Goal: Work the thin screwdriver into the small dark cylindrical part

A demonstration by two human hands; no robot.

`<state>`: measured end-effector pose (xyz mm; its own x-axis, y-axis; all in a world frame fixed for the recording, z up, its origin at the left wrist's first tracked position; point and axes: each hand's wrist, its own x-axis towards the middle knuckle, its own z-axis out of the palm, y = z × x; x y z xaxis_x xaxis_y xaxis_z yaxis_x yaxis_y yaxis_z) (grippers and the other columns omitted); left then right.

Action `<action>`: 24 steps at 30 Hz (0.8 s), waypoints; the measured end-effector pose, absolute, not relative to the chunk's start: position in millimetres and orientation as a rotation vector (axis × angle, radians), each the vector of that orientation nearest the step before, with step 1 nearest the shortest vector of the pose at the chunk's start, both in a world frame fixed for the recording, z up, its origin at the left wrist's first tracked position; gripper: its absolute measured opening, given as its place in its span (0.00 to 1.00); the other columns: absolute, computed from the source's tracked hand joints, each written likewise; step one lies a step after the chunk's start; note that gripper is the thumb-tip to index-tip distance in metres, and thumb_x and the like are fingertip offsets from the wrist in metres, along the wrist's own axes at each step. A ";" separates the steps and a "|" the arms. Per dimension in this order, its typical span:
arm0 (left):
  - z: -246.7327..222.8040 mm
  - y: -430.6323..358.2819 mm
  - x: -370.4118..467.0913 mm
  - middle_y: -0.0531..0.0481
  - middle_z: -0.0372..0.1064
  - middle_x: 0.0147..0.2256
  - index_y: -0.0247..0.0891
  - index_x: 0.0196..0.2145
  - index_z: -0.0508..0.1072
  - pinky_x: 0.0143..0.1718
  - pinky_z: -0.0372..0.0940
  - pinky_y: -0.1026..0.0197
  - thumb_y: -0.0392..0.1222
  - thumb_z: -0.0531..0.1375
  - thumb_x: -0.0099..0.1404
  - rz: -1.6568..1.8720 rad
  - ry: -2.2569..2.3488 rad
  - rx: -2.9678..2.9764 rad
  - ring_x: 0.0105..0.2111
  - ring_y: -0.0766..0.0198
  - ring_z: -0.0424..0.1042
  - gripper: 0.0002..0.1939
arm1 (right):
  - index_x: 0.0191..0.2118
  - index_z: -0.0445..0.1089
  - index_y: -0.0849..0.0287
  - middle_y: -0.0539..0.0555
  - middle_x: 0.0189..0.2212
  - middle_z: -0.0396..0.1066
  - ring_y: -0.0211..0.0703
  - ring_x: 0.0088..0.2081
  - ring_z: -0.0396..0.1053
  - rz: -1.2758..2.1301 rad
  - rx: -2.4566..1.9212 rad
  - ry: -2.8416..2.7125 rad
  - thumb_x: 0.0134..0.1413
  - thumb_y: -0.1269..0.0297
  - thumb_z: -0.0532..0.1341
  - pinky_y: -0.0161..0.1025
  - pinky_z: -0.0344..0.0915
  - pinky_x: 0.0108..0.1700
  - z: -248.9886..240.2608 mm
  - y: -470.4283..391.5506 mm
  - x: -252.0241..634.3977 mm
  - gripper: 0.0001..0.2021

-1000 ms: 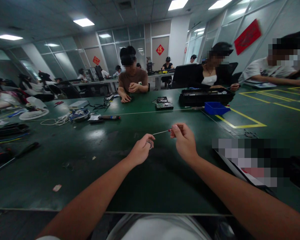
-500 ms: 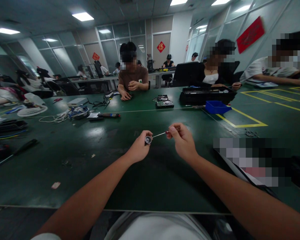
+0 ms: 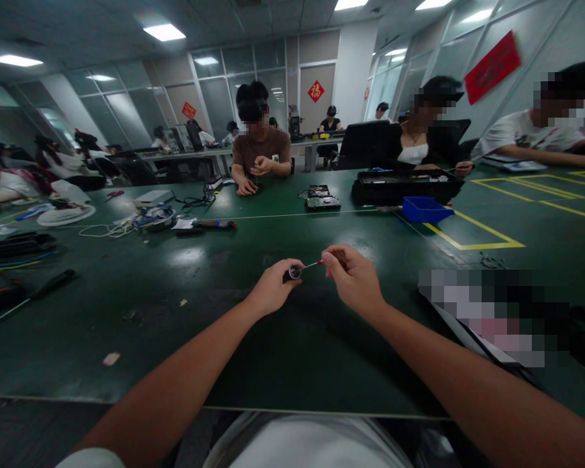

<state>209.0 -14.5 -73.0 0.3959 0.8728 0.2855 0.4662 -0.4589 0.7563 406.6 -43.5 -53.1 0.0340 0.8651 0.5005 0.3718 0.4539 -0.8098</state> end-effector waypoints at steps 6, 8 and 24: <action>-72.1 -13.1 207.8 0.45 0.75 0.47 0.40 0.48 0.74 0.55 0.64 0.49 0.31 0.64 0.60 0.956 1.231 2.028 0.48 0.53 0.72 0.17 | 0.37 0.71 0.54 0.50 0.25 0.71 0.43 0.27 0.69 0.590 -1.112 -1.549 0.64 0.54 0.57 0.40 0.63 0.31 -56.2 -41.7 405.6 0.11; -72.9 -12.9 207.7 0.45 0.75 0.47 0.39 0.48 0.74 0.55 0.64 0.49 0.32 0.65 0.60 0.943 1.216 2.049 0.49 0.53 0.72 0.17 | 0.35 0.71 0.54 0.49 0.22 0.69 0.42 0.25 0.66 0.542 -1.176 -1.541 0.65 0.51 0.55 0.40 0.60 0.28 -56.5 -41.0 405.5 0.15; -77.7 -8.2 205.2 0.46 0.75 0.49 0.40 0.49 0.74 0.56 0.63 0.52 0.33 0.65 0.62 0.938 1.216 2.128 0.50 0.55 0.72 0.17 | 0.40 0.70 0.55 0.52 0.31 0.73 0.43 0.32 0.70 0.807 -1.034 -1.242 0.58 0.53 0.61 0.43 0.68 0.38 -64.3 -27.6 402.5 0.11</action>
